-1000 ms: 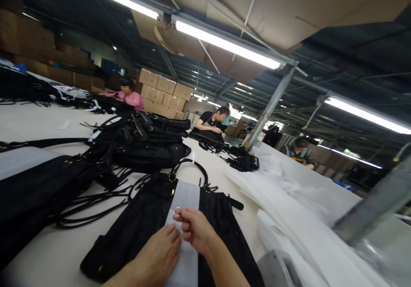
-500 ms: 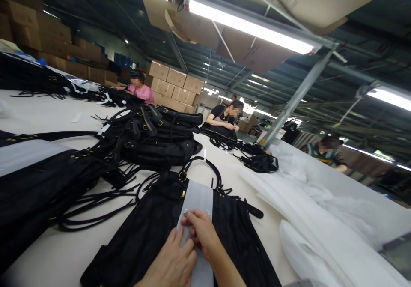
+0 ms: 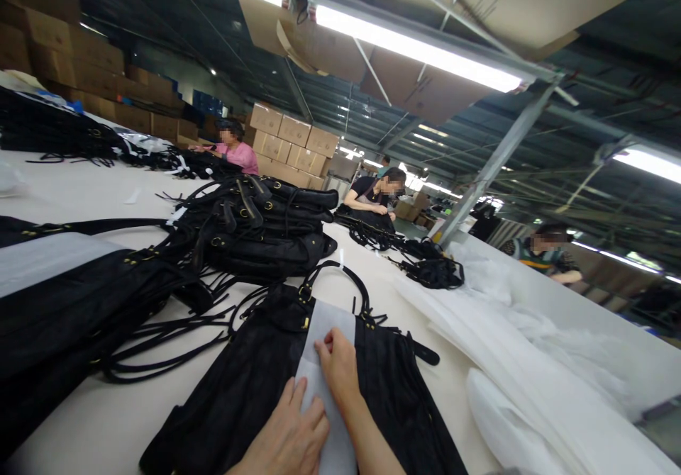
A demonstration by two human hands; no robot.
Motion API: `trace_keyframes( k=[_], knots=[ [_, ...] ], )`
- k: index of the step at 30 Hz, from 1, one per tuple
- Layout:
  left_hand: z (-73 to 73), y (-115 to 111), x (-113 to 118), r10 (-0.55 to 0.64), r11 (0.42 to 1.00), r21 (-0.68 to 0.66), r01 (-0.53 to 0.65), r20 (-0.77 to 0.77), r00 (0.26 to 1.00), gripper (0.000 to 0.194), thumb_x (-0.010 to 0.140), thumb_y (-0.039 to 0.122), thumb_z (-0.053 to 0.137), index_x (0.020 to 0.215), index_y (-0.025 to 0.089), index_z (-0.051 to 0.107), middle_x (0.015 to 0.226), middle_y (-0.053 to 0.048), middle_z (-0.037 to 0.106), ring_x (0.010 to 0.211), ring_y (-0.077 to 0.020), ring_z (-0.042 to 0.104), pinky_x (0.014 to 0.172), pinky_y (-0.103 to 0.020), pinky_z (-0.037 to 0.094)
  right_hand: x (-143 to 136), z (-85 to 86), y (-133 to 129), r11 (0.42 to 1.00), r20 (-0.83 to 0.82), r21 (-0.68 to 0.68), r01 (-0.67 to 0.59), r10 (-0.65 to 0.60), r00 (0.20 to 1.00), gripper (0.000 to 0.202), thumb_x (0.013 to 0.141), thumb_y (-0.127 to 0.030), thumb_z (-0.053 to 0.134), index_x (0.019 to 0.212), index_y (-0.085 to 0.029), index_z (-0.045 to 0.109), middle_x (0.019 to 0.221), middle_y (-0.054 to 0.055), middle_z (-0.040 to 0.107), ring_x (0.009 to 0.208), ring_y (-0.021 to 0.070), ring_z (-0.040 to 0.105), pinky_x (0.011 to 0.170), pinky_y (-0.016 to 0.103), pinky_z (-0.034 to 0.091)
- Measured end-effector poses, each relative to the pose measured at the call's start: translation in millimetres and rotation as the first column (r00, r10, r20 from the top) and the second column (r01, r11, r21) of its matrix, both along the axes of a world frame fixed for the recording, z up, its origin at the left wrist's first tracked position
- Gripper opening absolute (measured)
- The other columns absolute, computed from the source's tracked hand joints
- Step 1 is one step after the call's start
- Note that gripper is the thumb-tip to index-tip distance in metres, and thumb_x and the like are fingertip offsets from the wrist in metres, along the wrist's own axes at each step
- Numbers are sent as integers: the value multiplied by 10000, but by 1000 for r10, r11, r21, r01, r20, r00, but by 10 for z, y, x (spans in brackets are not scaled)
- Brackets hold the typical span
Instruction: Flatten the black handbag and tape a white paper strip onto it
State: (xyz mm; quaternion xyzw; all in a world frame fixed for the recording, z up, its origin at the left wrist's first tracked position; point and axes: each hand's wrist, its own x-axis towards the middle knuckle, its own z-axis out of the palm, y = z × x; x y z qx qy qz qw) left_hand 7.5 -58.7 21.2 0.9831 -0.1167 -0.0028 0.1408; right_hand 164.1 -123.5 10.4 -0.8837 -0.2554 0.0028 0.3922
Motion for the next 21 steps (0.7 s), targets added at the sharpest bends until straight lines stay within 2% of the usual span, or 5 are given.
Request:
trace_keyframes(
  k=[3,9,12,15,21],
  knots=[
    [10,-4,9,4,1000,-29,-4,4,1000,412,961,306,459,1274,78,599,1332,-229,548,1305,-508,391,1055,-684,297,20,63,-45,996,-110,-33,-86,82,991,316,841,-521,433,721,-232,476,578,-33,478,545,162,473,567,291,366],
    [79,-14,2,3,1000,-17,-4,-13,1000,426,960,313,484,1288,65,595,1332,-251,542,1304,-525,381,1057,-689,300,1,140,-112,967,-234,-40,-252,236,943,386,707,-563,624,772,-187,567,658,-36,481,603,130,458,576,261,379],
    [70,-17,0,4,1000,0,-4,-24,1000,427,968,314,469,1291,64,590,1333,-252,536,1320,-526,357,1063,-682,298,5,94,-105,970,-240,-30,-241,227,944,502,590,-410,744,978,-197,507,738,-59,481,582,107,440,554,246,378],
    [46,-16,7,4,1000,5,-3,-33,999,423,978,319,444,1294,78,588,1332,-243,537,1334,-520,342,1063,-681,297,8,49,-84,976,-182,-66,-209,194,964,568,538,-313,789,992,-216,460,729,-82,462,589,108,447,561,244,365],
    [46,0,21,2,1000,-4,-2,-59,998,440,983,294,403,1325,63,556,1369,-237,512,1325,-529,342,1066,-677,290,37,9,22,984,-20,-170,-51,48,999,366,683,-342,704,876,-235,411,631,-82,463,615,153,492,611,272,339]
  ],
)
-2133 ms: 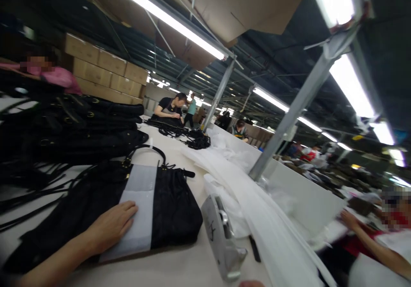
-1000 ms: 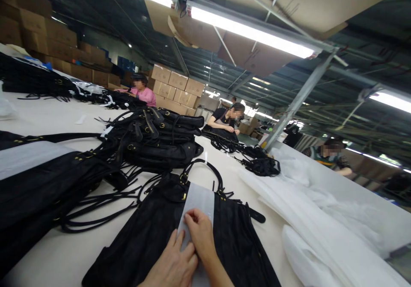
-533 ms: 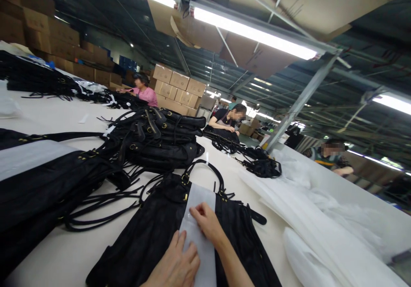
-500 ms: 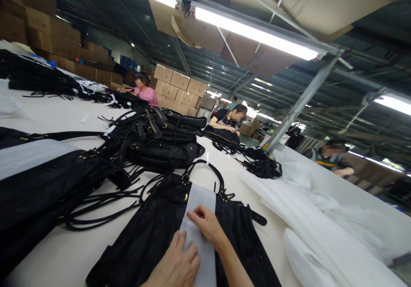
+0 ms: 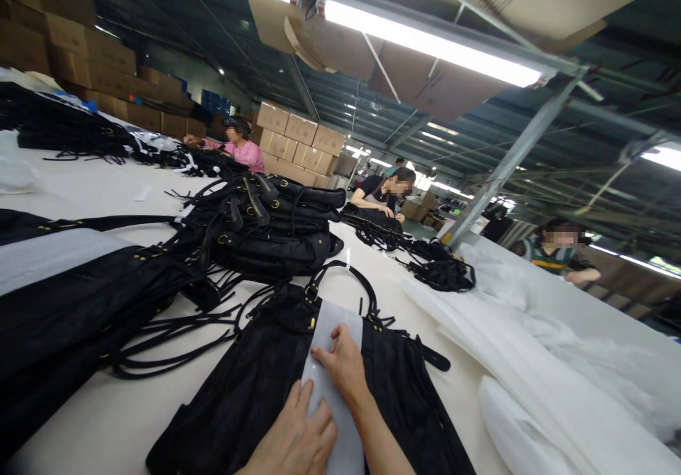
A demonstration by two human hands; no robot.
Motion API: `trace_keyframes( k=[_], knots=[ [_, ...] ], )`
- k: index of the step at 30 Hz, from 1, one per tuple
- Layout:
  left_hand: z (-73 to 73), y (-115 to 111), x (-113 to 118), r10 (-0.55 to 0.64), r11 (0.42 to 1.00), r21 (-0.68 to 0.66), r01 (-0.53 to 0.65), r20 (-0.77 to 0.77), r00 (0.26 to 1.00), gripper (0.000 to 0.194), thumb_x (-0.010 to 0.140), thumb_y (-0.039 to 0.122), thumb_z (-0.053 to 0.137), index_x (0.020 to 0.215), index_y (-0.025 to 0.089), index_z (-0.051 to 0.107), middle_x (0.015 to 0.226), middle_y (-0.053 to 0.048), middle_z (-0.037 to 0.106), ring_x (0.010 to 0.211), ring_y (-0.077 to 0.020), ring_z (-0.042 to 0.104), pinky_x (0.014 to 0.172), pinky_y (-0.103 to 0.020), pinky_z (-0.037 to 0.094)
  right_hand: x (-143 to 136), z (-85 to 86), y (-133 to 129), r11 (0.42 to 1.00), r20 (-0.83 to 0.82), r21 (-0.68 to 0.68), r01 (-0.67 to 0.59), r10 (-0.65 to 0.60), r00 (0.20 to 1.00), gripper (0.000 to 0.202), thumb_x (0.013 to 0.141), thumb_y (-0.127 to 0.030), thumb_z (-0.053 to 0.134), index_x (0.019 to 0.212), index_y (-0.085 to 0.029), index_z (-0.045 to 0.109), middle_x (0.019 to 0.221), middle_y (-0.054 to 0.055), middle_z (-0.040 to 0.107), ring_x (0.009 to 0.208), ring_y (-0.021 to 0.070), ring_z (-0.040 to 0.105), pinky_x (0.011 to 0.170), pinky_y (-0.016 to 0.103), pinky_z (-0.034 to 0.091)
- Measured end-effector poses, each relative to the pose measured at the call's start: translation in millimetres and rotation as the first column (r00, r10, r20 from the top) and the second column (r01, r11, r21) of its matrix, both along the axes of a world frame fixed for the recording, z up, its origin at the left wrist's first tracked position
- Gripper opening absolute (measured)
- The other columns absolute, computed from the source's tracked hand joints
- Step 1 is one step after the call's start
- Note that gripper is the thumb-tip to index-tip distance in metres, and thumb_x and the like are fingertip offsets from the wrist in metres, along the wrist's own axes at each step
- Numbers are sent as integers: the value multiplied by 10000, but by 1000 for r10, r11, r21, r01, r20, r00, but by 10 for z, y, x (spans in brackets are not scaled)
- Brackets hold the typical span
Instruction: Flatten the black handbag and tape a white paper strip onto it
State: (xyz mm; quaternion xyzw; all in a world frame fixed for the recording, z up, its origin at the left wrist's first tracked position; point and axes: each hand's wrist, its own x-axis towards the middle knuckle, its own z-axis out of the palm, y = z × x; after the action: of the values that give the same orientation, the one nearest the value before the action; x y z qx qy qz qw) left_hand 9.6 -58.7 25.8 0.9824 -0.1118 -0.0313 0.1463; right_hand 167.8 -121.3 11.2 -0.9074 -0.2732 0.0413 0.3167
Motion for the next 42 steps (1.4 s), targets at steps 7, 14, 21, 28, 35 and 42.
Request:
trace_keyframes(
  k=[7,14,21,28,35,42],
  knots=[
    [-73,-3,-43,6,1000,0,-6,105,994,430,931,321,483,1259,67,598,1284,-217,571,1289,-496,405,1069,-660,283,126,-49,142,992,85,-49,117,-112,990,185,874,-357,468,777,-246,355,623,-27,465,630,188,516,588,291,313],
    [-38,3,-19,24,999,-24,-23,52,998,405,956,297,439,1254,71,595,1270,-217,567,1321,-504,360,1084,-660,267,78,-26,-34,992,47,-43,-115,117,992,487,570,-389,813,859,-233,453,663,-74,498,614,146,513,577,248,384],
    [-90,58,-54,32,999,-6,-31,107,994,395,921,323,513,1225,87,604,1256,-198,578,1312,-467,394,1077,-634,307,-102,-10,60,996,208,77,-51,34,978,253,725,-375,605,762,-251,389,640,-28,481,656,208,531,665,322,406],
    [-14,40,-190,29,1000,-8,-28,206,978,464,903,337,530,1291,83,560,1297,-228,571,1304,-424,423,1074,-623,312,-672,308,-125,969,205,177,-174,137,969,301,911,-452,340,754,-246,492,755,32,605,724,209,587,710,318,440],
    [654,891,-852,508,707,-665,-242,240,827,321,925,363,392,744,190,594,780,-51,658,799,-205,615,794,-323,478,-1475,549,-84,925,117,264,-274,251,961,370,916,-486,390,894,-218,644,923,82,693,902,241,648,808,334,507],
    [279,1555,-763,251,39,-938,-345,-325,912,709,657,816,518,880,155,642,960,-128,699,1000,-288,643,941,-390,468,-1803,-110,678,879,391,-68,-471,458,798,875,707,-311,693,1468,-30,363,1504,218,352,1374,411,364,1097,535,399]
  ],
)
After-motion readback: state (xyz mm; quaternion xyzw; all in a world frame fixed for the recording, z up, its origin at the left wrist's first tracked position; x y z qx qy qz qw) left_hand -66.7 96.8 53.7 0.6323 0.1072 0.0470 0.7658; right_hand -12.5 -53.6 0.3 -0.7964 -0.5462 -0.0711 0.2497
